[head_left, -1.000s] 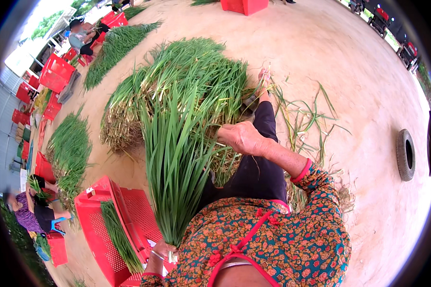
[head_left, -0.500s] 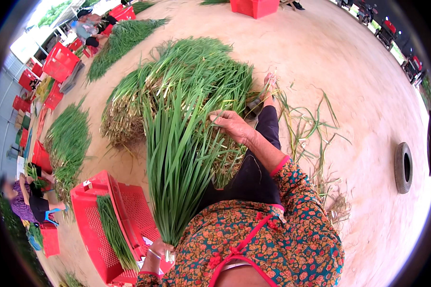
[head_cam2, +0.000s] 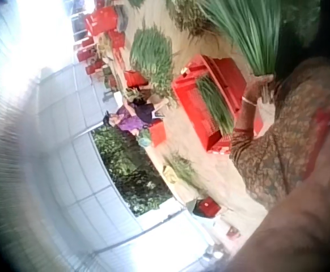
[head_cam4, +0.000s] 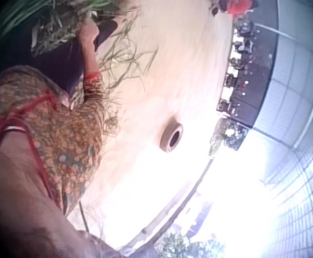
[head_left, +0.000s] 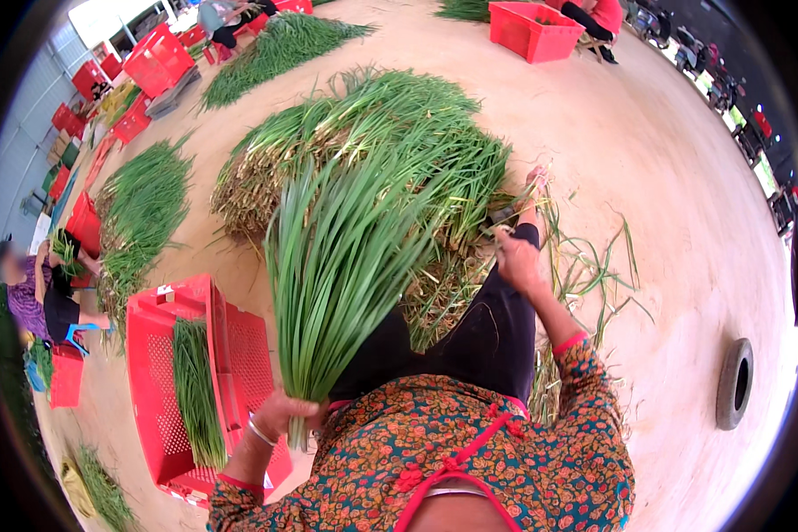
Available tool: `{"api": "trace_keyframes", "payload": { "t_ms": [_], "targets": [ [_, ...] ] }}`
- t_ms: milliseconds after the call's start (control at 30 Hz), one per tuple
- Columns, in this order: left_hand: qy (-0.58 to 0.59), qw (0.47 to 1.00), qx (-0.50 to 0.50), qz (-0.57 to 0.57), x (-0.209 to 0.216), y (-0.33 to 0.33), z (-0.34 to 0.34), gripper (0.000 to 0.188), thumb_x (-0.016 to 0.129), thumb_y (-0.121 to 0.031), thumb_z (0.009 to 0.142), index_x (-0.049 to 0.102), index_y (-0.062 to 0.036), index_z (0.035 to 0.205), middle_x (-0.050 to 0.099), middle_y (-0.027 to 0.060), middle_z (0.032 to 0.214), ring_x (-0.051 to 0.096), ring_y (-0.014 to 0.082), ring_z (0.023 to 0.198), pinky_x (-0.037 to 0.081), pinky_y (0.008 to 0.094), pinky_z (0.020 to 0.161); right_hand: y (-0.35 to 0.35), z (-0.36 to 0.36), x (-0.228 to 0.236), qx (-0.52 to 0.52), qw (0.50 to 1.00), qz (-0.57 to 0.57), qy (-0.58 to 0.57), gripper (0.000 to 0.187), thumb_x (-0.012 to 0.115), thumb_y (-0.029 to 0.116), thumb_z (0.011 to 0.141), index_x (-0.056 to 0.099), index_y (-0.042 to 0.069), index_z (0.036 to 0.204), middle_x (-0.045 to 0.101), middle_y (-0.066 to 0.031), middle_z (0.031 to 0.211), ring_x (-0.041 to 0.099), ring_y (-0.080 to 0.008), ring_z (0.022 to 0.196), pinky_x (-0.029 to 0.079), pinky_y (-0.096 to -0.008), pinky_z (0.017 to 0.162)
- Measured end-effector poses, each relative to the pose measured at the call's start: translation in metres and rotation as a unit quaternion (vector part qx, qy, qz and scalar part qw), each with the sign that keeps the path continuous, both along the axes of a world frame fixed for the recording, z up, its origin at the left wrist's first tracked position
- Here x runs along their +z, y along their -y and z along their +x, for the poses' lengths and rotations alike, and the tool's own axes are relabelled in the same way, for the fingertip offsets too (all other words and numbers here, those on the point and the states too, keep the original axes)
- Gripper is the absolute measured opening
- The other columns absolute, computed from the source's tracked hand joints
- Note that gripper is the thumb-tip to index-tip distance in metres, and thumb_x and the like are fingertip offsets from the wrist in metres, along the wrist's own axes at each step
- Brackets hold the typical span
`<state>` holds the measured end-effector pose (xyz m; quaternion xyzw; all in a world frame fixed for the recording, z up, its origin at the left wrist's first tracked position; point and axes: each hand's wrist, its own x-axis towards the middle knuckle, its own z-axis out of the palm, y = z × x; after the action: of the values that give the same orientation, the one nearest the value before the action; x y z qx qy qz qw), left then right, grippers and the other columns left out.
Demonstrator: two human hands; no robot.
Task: The person sorts a bunch of scallions by hand, peeling off the outer skin from the bulbs and removing dry leaves before placing them into a red crate.
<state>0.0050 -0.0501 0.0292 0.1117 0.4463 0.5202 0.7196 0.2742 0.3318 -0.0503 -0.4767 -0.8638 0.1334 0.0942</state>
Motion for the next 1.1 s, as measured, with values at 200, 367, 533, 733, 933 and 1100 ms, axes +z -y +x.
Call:
{"api": "trace_keyframes", "payload": {
  "t_ms": [200,367,533,733,933,1100],
  "targets": [
    [-0.462,0.877,-0.006,0.130,0.049,-0.116,-0.003,0.053,0.075,-0.007,0.066,0.051,-0.0003,0.112,0.060,0.0084,0.077,0.058,0.0197,0.059,0.046,0.0313,0.052,0.114,-0.073,0.039,0.197,0.714,-0.546,-0.392,0.102,0.080,0.025,0.072,0.012,0.009,0.146,0.035,-0.0251,0.138,0.050,-0.0283,0.117,0.046,-0.0365,0.093],
    [-0.834,0.530,-0.045,0.146,0.039,-0.174,-0.002,0.072,0.069,-0.008,0.069,0.037,-0.0020,0.133,0.061,0.0196,0.084,0.062,0.0381,0.072,0.050,0.0459,0.061,0.128,-0.152,0.064,0.195,0.500,-0.621,-0.571,0.081,0.078,0.039,0.073,0.036,0.009,0.135,0.046,-0.0095,0.126,0.046,-0.0202,0.114,0.041,-0.0407,0.093],
    [-0.906,0.402,-0.109,0.079,0.048,-0.150,0.032,0.079,0.066,-0.005,0.071,0.027,-0.0039,0.140,0.055,0.0168,0.074,0.059,0.0364,0.060,0.048,0.0470,0.054,0.117,-0.147,0.060,0.037,0.316,-0.637,-0.702,0.050,0.072,0.038,0.079,0.053,0.008,0.114,0.058,-0.0053,0.109,0.055,-0.0239,0.103,0.045,-0.0437,0.091],
    [-0.763,0.611,-0.195,0.084,0.052,-0.110,0.036,0.110,0.080,-0.019,0.064,0.008,-0.0057,0.146,0.056,0.0201,0.106,0.059,0.0335,0.094,0.050,0.0402,0.077,0.118,-0.148,0.040,-0.009,0.276,-0.665,-0.694,0.032,0.066,0.027,0.086,0.059,0.003,0.106,0.063,-0.0088,0.096,0.062,-0.0224,0.090,0.052,-0.0406,0.083],
    [-0.317,0.924,-0.070,0.199,0.066,-0.110,-0.038,0.125,0.084,-0.034,0.063,-0.005,-0.0101,0.146,0.052,0.0203,0.120,0.053,0.0323,0.113,0.045,0.0409,0.094,0.176,-0.164,0.094,0.045,0.292,-0.683,-0.668,0.022,0.066,0.019,0.086,0.058,0.008,0.103,0.062,-0.0038,0.090,0.062,-0.0181,0.081,0.055,-0.0350,0.072],
    [-0.148,0.966,-0.198,0.083,0.027,-0.099,-0.040,0.078,0.076,-0.009,0.066,0.035,-0.0062,0.132,0.057,0.0095,0.109,0.061,0.0204,0.090,0.051,0.0345,0.081,0.191,-0.168,0.081,0.143,0.476,-0.584,-0.642,0.029,0.069,0.017,0.084,0.058,0.006,0.108,0.061,-0.0012,0.098,0.058,-0.0116,0.090,0.049,-0.0296,0.081]
  ]
}}
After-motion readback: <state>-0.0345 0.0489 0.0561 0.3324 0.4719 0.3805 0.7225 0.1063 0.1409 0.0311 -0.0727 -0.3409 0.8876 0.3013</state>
